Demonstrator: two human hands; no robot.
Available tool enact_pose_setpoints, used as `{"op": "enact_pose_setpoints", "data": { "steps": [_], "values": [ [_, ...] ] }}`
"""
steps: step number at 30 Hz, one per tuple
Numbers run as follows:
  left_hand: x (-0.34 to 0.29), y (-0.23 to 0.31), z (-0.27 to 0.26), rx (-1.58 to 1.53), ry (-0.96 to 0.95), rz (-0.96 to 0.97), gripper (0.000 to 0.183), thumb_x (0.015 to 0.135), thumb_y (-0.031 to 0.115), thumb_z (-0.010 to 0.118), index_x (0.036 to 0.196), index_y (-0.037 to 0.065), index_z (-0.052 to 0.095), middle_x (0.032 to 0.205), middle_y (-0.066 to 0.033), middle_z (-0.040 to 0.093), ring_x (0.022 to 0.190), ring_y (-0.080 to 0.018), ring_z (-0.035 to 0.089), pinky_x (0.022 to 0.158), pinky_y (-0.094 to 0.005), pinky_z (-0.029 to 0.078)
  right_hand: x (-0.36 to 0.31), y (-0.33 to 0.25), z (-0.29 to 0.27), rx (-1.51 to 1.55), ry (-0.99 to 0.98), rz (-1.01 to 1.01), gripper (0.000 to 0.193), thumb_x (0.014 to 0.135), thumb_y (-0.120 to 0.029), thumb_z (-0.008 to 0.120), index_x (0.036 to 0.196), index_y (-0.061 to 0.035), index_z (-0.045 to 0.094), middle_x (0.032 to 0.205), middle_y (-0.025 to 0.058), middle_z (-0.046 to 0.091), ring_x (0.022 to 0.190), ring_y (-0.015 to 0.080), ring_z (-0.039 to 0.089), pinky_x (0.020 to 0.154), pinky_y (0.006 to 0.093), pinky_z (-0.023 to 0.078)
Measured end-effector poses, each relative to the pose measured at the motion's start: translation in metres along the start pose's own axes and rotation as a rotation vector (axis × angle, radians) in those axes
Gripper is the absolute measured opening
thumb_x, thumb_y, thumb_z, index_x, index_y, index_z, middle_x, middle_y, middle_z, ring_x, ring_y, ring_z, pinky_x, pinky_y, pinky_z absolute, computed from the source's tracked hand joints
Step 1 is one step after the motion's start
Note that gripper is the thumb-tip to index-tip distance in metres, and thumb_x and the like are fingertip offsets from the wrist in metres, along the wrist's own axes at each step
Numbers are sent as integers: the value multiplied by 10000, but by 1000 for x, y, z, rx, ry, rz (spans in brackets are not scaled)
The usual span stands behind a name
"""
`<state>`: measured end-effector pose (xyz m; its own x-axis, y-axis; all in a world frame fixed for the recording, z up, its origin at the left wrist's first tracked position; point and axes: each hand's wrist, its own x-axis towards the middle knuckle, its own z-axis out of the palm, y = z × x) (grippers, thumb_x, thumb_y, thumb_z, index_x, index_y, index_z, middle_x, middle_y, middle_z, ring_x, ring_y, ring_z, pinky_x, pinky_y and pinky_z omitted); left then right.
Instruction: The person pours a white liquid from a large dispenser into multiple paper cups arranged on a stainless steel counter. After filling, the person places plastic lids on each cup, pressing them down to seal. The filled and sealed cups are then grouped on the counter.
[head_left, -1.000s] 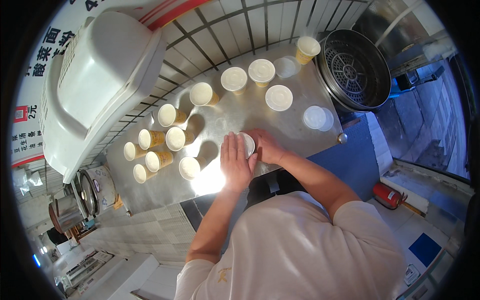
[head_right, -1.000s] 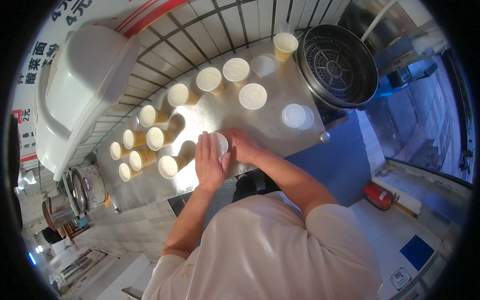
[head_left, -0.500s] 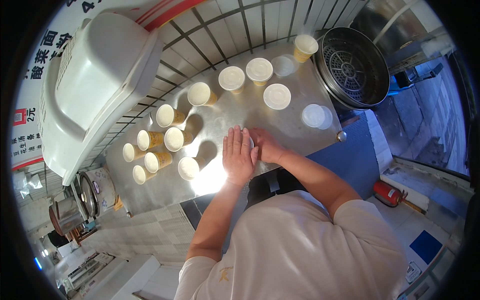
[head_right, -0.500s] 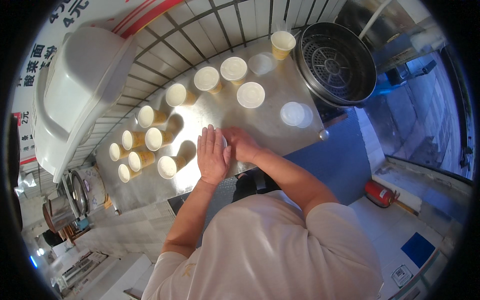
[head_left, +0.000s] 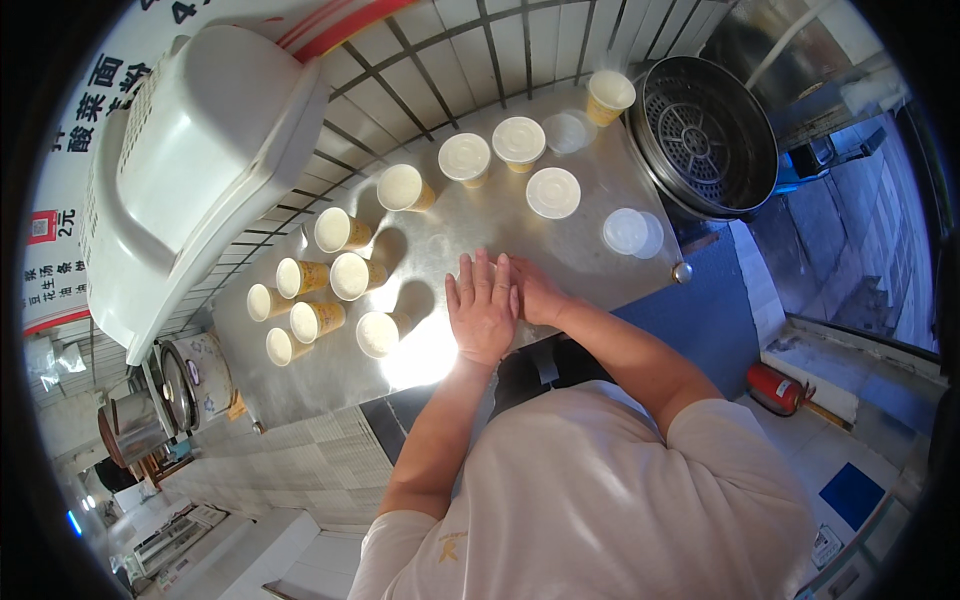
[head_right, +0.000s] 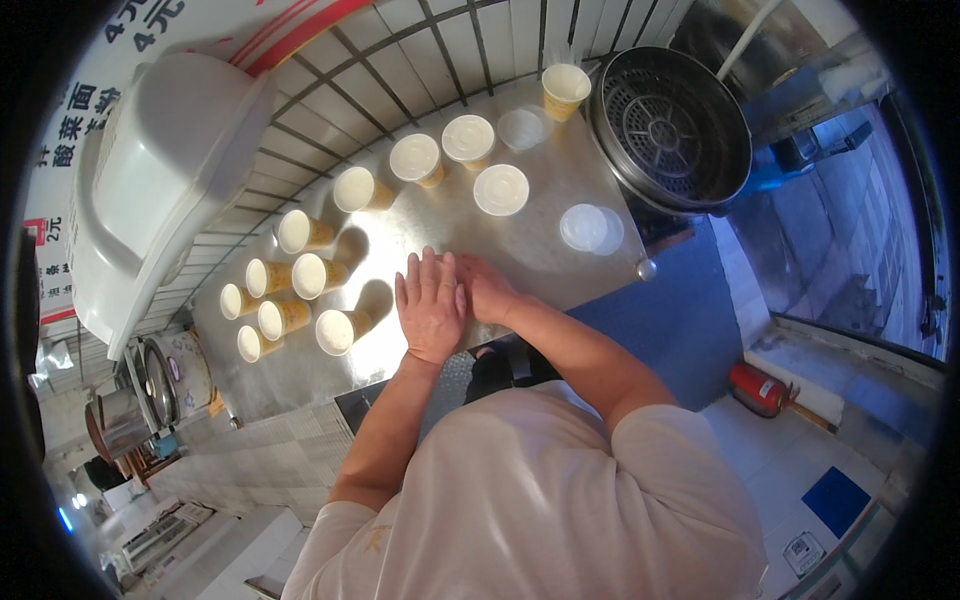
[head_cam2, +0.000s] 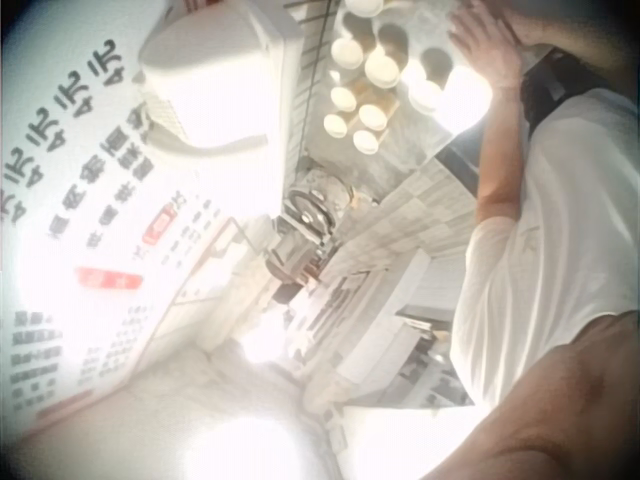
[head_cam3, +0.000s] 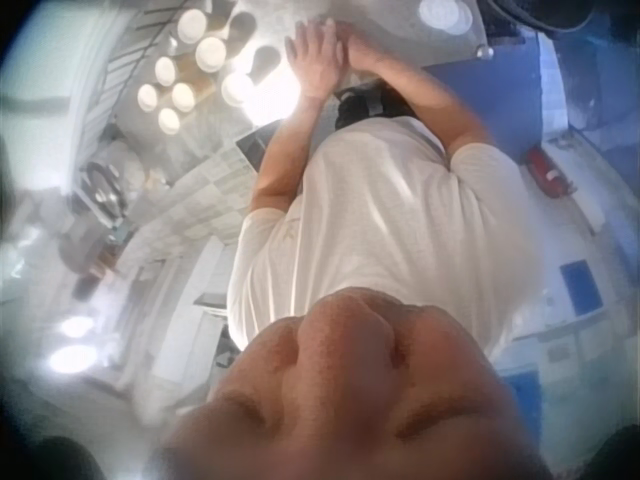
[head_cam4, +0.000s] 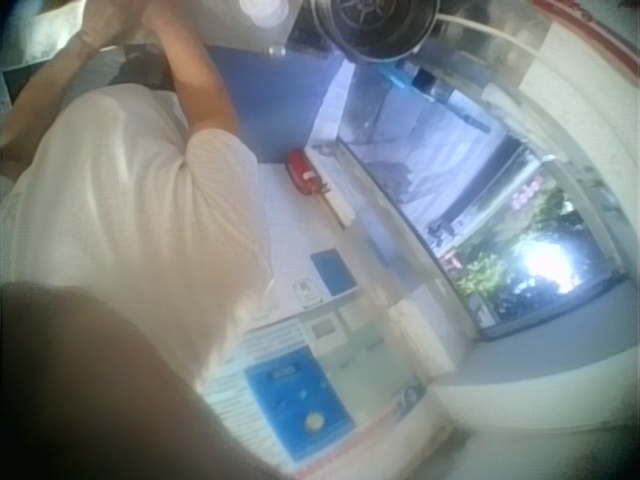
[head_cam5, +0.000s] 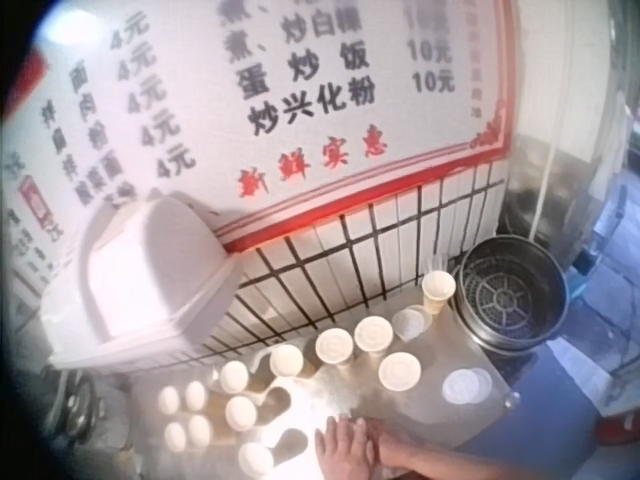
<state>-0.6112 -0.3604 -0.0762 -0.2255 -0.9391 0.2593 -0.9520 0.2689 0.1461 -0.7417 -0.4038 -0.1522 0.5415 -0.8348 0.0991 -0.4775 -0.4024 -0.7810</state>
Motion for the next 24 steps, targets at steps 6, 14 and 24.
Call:
{"op": "enact_pose_setpoints", "data": {
  "steps": [6,14,24],
  "values": [
    [-3,-4,1,22,54,6,538,923,279,609,1434,133,526,1491,-193,461,1362,-423,434,1072,-578,359,3,-5,0,8,-35,70,524,899,-201,593,1405,-95,512,1380,170,563,1276,376,513,1089,456,413],
    [-1,-6,-5,-17,72,13,547,921,329,627,1417,115,540,1469,-174,489,1333,-407,466,1037,-554,392,6,-10,-6,17,-85,119,562,896,-256,608,1420,-96,486,1373,162,567,1275,379,512,1076,459,424],
    [0,-17,-19,-176,-38,-5,596,916,333,659,1419,49,512,1486,-215,455,1356,-421,434,1077,-501,368,2,-19,-11,12,-57,176,639,852,-317,677,1417,-96,479,1374,166,565,1292,371,505,1087,461,416]
  ]
}}
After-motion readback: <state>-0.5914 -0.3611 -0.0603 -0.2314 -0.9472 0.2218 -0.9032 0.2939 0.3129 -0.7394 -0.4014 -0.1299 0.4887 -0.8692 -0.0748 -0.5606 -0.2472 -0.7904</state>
